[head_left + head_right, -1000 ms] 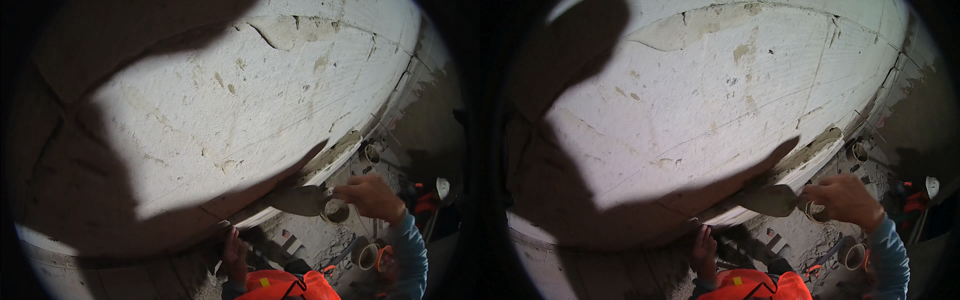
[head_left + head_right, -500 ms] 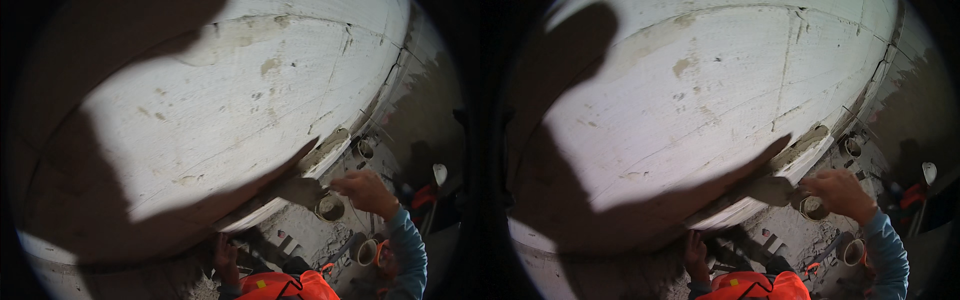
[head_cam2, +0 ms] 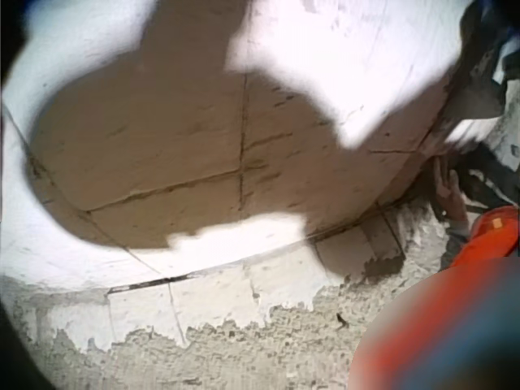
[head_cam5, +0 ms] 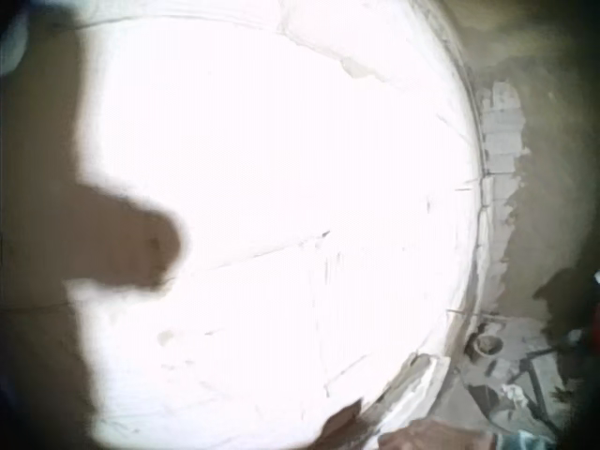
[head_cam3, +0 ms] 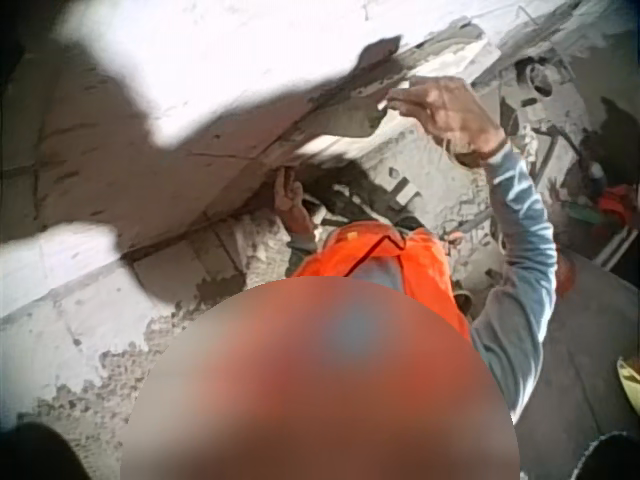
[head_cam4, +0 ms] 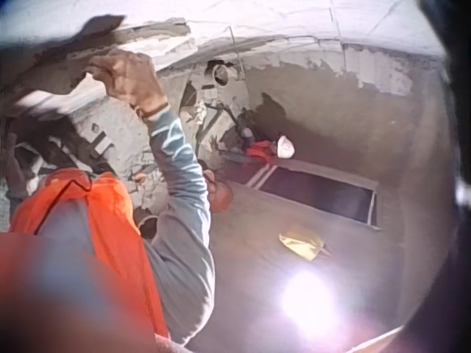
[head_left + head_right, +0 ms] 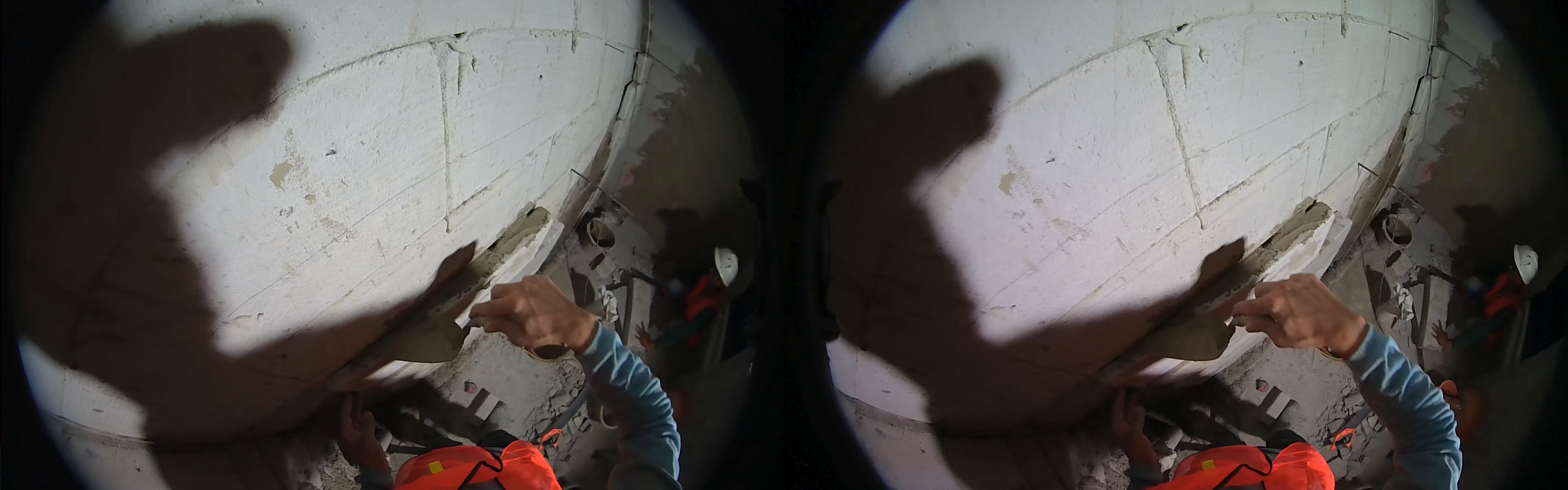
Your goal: The person scoops wet plaster from a bucket with a trowel and applies it to a horizontal joint on a white block wall, smoothing the surface repeatedly. A coworker in a safety vest is visible nearby, occasionally handling a metal frame.
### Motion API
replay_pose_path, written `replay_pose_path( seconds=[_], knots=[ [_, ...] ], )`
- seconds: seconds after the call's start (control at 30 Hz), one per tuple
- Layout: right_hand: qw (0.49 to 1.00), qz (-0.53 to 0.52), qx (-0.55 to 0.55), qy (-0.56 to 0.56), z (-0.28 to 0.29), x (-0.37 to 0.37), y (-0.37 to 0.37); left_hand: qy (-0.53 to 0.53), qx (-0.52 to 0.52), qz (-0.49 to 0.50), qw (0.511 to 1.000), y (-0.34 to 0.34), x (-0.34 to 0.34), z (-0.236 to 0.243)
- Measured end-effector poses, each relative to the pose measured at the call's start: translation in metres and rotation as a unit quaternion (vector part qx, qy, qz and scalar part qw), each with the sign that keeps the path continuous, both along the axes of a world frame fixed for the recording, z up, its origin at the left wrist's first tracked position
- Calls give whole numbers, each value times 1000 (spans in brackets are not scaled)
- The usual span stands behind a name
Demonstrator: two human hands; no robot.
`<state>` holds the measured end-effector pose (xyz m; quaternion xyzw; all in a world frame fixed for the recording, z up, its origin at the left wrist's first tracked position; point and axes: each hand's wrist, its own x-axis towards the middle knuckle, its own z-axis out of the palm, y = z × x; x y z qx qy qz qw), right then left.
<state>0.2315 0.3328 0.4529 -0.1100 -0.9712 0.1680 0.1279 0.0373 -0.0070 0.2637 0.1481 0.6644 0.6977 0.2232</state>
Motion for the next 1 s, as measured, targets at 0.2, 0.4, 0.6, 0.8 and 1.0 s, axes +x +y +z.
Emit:
replay_pose_path(
  seconds=[0.2,0.4,0.6,0.8,1.0],
  knots=[
    [990,11,134,-40,28,-9,27,-30,-16,68,997,-29,12,-9],
    [993,27,104,57,54,-2,18,-35,-4,136,990,-48,28,-38],
    [998,52,30,-26,32,-11,-27,-12,-7,159,987,-39,33,-25],
    [992,-15,75,96,-29,-17,-60,-34,-19,135,990,-35,22,-18],
    [973,-164,160,-9,-10,70,-21,-157,23,72,985,-28,-3,-67]
  ],
)
